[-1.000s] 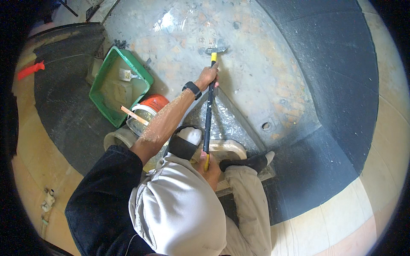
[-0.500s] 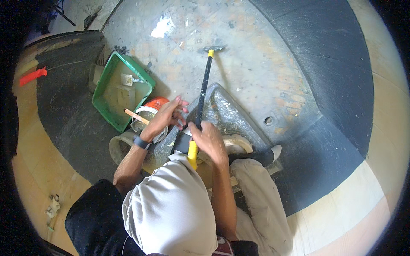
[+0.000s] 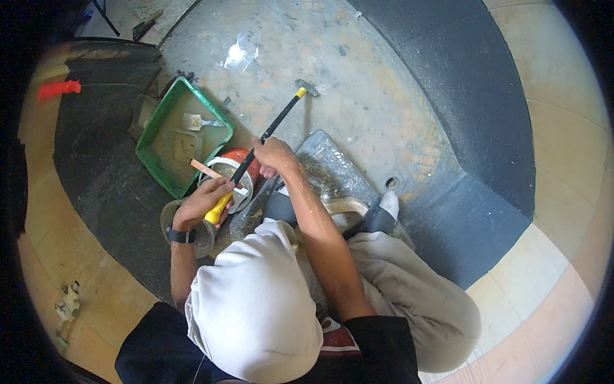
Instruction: The person uses a long-handled scraper to chip away material from a concrete floor, then pours water from a container and continues scraping.
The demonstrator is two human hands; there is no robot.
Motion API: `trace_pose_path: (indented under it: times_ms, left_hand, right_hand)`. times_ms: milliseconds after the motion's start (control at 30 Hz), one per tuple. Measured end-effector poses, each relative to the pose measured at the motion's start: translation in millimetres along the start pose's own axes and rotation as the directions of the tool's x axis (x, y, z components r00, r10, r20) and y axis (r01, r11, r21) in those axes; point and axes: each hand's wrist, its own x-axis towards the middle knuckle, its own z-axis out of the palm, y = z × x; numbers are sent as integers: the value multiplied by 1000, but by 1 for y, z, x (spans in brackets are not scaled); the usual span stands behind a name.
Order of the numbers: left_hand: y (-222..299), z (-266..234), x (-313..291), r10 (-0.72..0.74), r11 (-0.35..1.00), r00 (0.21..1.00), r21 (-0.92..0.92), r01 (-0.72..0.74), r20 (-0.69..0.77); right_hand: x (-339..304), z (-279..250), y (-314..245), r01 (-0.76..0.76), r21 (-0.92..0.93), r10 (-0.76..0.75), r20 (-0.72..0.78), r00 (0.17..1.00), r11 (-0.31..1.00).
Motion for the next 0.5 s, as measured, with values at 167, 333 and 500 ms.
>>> trace_pose_path:
  times_ms: [167,333,500]
  left_hand:
    - [-41,-20,-27,72,984,990,170,-50,-122]
    - [-67,-24,-44,132,967,933,252,-46,-336]
    - [-69,-27,-42,143,949,861,313,20,-489]
  right_hand:
    - [79,20,10,32,191,42,-369,929,981]
    - [138,43,16,89,801,201,-254,946,592]
    - [150,67,11,237,780,165,-397,903,579]
